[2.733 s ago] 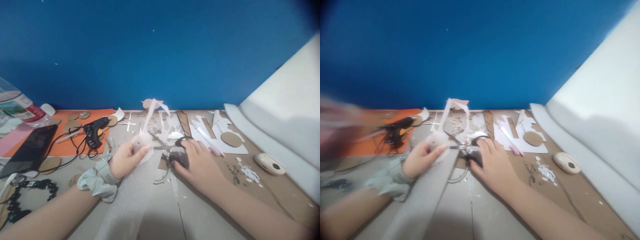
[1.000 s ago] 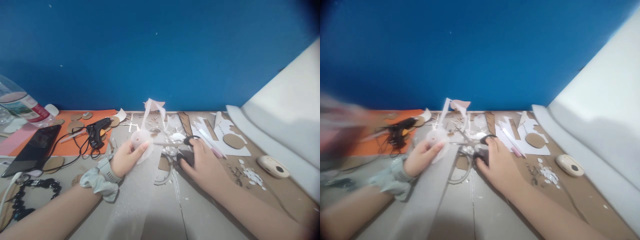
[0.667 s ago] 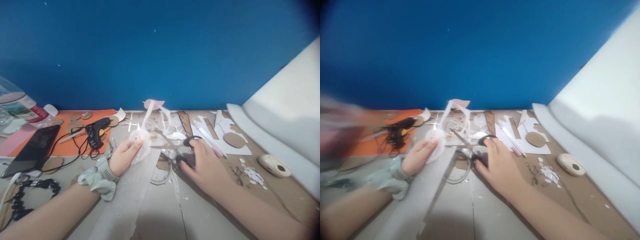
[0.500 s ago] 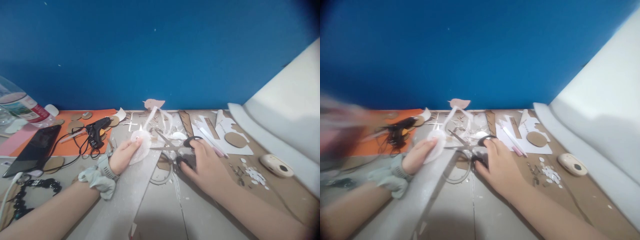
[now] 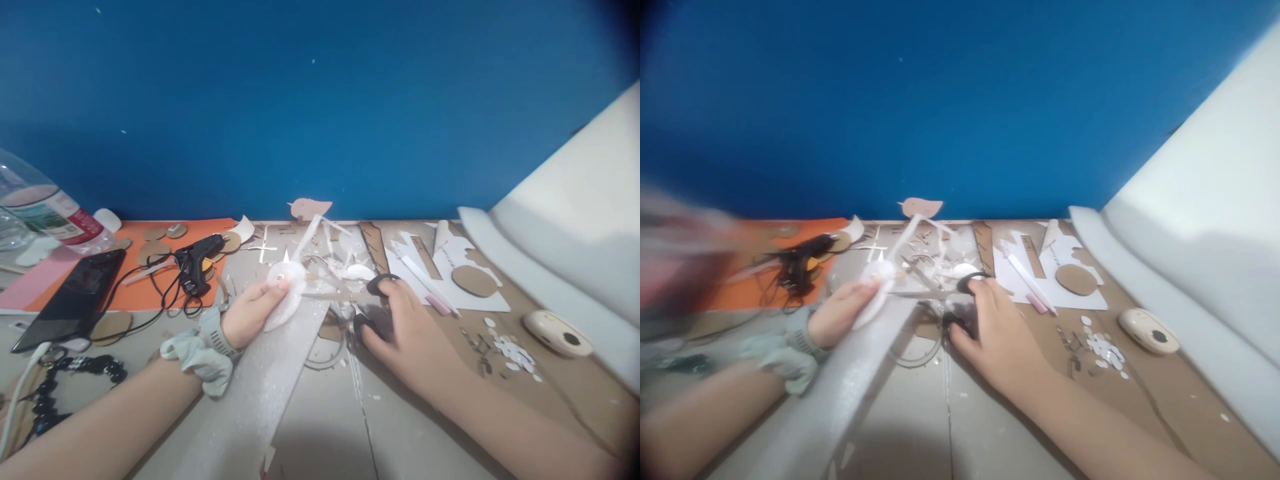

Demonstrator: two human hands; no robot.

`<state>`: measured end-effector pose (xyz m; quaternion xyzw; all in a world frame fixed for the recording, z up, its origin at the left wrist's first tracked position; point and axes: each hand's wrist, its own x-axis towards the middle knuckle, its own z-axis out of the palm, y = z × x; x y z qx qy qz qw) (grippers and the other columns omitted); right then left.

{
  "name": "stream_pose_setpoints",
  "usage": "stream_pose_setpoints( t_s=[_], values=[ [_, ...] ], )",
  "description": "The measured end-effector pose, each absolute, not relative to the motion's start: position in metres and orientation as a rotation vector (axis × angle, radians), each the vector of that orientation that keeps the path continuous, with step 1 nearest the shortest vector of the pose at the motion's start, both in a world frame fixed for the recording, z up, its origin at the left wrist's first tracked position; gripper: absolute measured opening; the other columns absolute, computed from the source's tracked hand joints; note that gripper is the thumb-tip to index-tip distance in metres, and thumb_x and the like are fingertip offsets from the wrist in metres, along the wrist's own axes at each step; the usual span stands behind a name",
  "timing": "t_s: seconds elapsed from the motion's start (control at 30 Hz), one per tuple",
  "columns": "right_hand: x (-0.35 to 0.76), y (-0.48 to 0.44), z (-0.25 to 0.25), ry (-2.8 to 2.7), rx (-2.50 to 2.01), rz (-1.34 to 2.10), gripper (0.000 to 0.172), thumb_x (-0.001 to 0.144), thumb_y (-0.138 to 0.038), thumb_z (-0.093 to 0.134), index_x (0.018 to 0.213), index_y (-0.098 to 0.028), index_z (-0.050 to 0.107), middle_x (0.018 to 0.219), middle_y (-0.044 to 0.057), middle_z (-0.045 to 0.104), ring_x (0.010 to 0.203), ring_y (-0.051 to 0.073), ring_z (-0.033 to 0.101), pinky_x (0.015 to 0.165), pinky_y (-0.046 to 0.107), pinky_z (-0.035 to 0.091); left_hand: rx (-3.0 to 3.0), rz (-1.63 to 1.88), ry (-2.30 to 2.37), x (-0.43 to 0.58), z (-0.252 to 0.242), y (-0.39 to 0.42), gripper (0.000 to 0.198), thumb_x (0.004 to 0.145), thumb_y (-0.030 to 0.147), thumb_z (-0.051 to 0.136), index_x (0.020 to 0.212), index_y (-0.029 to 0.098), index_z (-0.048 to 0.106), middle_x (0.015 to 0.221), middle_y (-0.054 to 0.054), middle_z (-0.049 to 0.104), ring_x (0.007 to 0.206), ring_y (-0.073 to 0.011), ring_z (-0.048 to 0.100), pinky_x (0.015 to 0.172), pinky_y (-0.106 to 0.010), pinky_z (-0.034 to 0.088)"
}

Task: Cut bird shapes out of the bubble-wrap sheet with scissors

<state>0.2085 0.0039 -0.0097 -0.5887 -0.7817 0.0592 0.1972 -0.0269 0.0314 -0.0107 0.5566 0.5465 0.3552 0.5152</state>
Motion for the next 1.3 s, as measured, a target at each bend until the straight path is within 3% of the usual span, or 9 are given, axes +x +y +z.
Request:
stream_pose_setpoints(
  t_s=[0.2,0.33,0.4,0.47,0.57,0.63,0.73,1.03,1.3],
  values=[
    [0.2078,0.0035,-0.0086,-2.18,-1.635,0.197,0.03,0.075,-0.033,0.049,0.102,-0.02,0.042,0.097,0.008,0.053,0.084,0.023,0.055,0.066,0.031,0.043,1.391,0.884,1.13,-0.0277,-0.0151,0.0335,0.052,0.073,0.058,0.053,0.094,0.012,0.062,0.081,-0.006,0.068,0.073,-0.0195,0.062,0.066,-0.029,0.049],
    [0.208,0.0036,-0.0093,-2.19,-1.644,0.185,0.031,0.076,-0.033,0.049,0.103,-0.019,0.041,0.097,0.008,0.053,0.086,0.023,0.055,0.065,0.031,0.043,1.396,0.933,1.135,-0.0255,-0.0156,0.0324,0.055,0.079,0.047,0.051,0.123,0.015,0.043,0.079,-0.004,0.066,0.071,-0.0181,0.062,0.064,-0.028,0.049],
    [0.2082,0.0035,-0.0102,-2.191,-1.655,0.177,0.032,0.076,-0.033,0.049,0.104,-0.019,0.041,0.098,0.008,0.053,0.087,0.023,0.056,0.064,0.03,0.043,1.448,0.999,1.186,-0.0248,-0.0169,0.0311,0.056,0.082,0.043,0.048,0.129,0.016,0.035,0.09,-0.007,0.065,0.081,-0.0192,0.062,0.069,-0.029,0.05],
    [0.2085,0.0034,-0.011,-2.192,-1.662,0.172,0.033,0.076,-0.033,0.049,0.104,-0.019,0.041,0.098,0.008,0.053,0.086,0.022,0.056,0.064,0.03,0.043,1.579,1.107,1.239,-0.0256,-0.0188,0.0298,0.052,0.084,0.04,0.046,0.13,0.017,0.035,0.115,-0.012,0.057,0.104,-0.0219,0.055,0.085,-0.033,0.046],
    [0.2092,0.0038,-0.011,-2.196,-1.652,0.176,0.033,0.076,-0.033,0.048,0.105,-0.019,0.04,0.098,0.008,0.053,0.086,0.022,0.055,0.065,0.031,0.043,1.846,1.231,1.259,-0.0296,-0.0196,0.028,0.048,0.087,0.038,0.04,0.133,0.022,0.034,0.142,-0.009,0.032,0.128,-0.024,0.031,0.104,-0.04,0.03],
    [0.2099,0.0045,-0.0103,-2.206,-1.632,0.18,0.032,0.076,-0.033,0.048,0.104,-0.019,0.04,0.096,0.008,0.052,0.085,0.022,0.054,0.065,0.031,0.043,2.025,1.224,1.178,-0.0326,-0.0177,0.0272,0.052,0.086,0.042,0.041,0.135,0.024,0.032,0.143,-0.008,0.031,0.131,-0.0257,0.026,0.107,-0.044,0.023],
    [0.2108,0.0059,-0.0094,-2.21,-1.611,0.178,0.03,0.076,-0.032,0.048,0.102,-0.019,0.041,0.094,0.007,0.051,0.083,0.022,0.053,0.064,0.031,0.042,2.193,1.105,1.059,-0.0342,-0.0135,0.0267,0.06,0.077,0.046,0.056,0.13,0.023,0.039,0.135,-0.01,0.041,0.126,-0.0291,0.032,0.105,-0.046,0.025],
    [0.2134,0.0072,-0.012,-2.213,-1.604,0.135,0.03,0.074,-0.031,0.05,0.101,-0.019,0.043,0.092,0.008,0.052,0.083,0.024,0.052,0.063,0.031,0.042,2.206,1.037,1.133,-0.0315,-0.0119,0.0263,0.045,0.077,0.034,0.061,0.118,0.022,0.05,0.119,-0.01,0.048,0.116,-0.0262,0.042,0.099,-0.043,0.033],
    [0.2125,0.0081,-0.0116,-2.214,-1.596,0.069,0.031,0.075,-0.032,0.05,0.102,-0.018,0.044,0.089,0.008,0.052,0.081,0.023,0.052,0.062,0.031,0.041,2.239,0.993,1.101,-0.0293,-0.015,0.0265,0.052,0.08,0.027,0.058,0.128,0.023,0.041,0.14,-0.01,0.035,0.128,-0.0257,0.031,0.107,-0.045,0.024]
  ],
)
